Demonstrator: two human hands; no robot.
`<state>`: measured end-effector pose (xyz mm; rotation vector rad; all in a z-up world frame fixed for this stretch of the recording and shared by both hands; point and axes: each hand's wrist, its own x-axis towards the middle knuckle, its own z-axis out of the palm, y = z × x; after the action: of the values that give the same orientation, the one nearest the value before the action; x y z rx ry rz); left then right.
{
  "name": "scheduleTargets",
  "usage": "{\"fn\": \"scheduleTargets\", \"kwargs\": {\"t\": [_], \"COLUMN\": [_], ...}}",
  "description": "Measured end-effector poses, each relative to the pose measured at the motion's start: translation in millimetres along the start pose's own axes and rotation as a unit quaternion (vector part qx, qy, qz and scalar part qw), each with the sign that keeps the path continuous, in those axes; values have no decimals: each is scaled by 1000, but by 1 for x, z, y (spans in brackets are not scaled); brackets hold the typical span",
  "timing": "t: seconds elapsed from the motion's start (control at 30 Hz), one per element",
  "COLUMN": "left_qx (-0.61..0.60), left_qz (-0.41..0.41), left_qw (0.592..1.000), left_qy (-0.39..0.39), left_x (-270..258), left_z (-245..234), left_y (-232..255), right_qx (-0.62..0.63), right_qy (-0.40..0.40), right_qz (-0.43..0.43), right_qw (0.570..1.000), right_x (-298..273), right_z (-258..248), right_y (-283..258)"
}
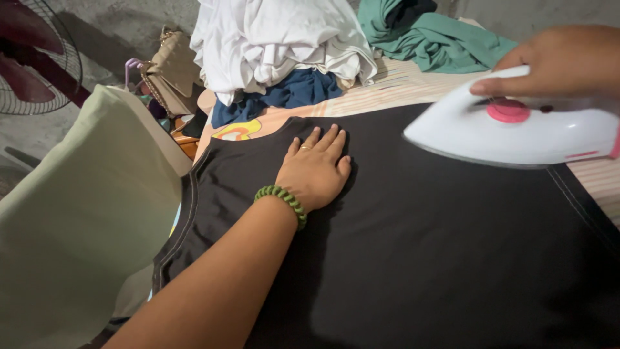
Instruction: The person irons a black t-shirt on a table using a white electric iron. They repeatedly smooth the fabric, reposition the shirt, and iron different sections including the body and sleeves.
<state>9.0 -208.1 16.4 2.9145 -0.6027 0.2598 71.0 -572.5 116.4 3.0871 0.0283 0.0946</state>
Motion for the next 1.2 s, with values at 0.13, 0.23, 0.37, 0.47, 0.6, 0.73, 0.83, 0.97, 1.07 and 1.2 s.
{"fn": "scheduleTargets", "kwargs": {"t": [0.13, 0.23, 0.37, 0.47, 0.6, 0.73, 0.83, 0.97, 1.07, 1.2], "left_qx": [4, 3, 2, 1, -3, 2, 6, 2, 2, 11], "left_qz": [3, 1, 0, 0, -6, -18, -27, -38, -20, 40], "left_qw": [1000, 1000, 1000, 1000, 1000, 1000, 1000, 999, 1000, 998], "left_qy": [4, 0, 7, 7, 6, 9, 5, -7, -21, -39], "left_x": [-1, -1, -2, -1, -3, -1, 3, 12, 11, -8], "left_z": [1, -1, -1, -3, -4, -2, -1, -2, -4, -13], "left_y": [-1, -1, 1, 2, 3, 3, -1, -12, -25, -57], "right_qx": [12, 78, 17, 23, -16, -72, -38, -17, -21, -16], "right_qy": [56, 97, 47, 2, 9, 95, 128, 92, 79, 56], "right_qz": [9, 91, 21, -16, -13, 26, -74, -82, -55, -96], "right_qw": [998, 988, 999, 1000, 1000, 992, 988, 992, 995, 994], "right_x": [7, 11, 15, 8, -15, -29, -29, -18, -12, -9], "right_z": [14, 22, 11, 1, -9, -13, -20, -26, -28, -29], "right_y": [18, 25, 33, 24, -14, -51, -71, -96, -103, -99]}}
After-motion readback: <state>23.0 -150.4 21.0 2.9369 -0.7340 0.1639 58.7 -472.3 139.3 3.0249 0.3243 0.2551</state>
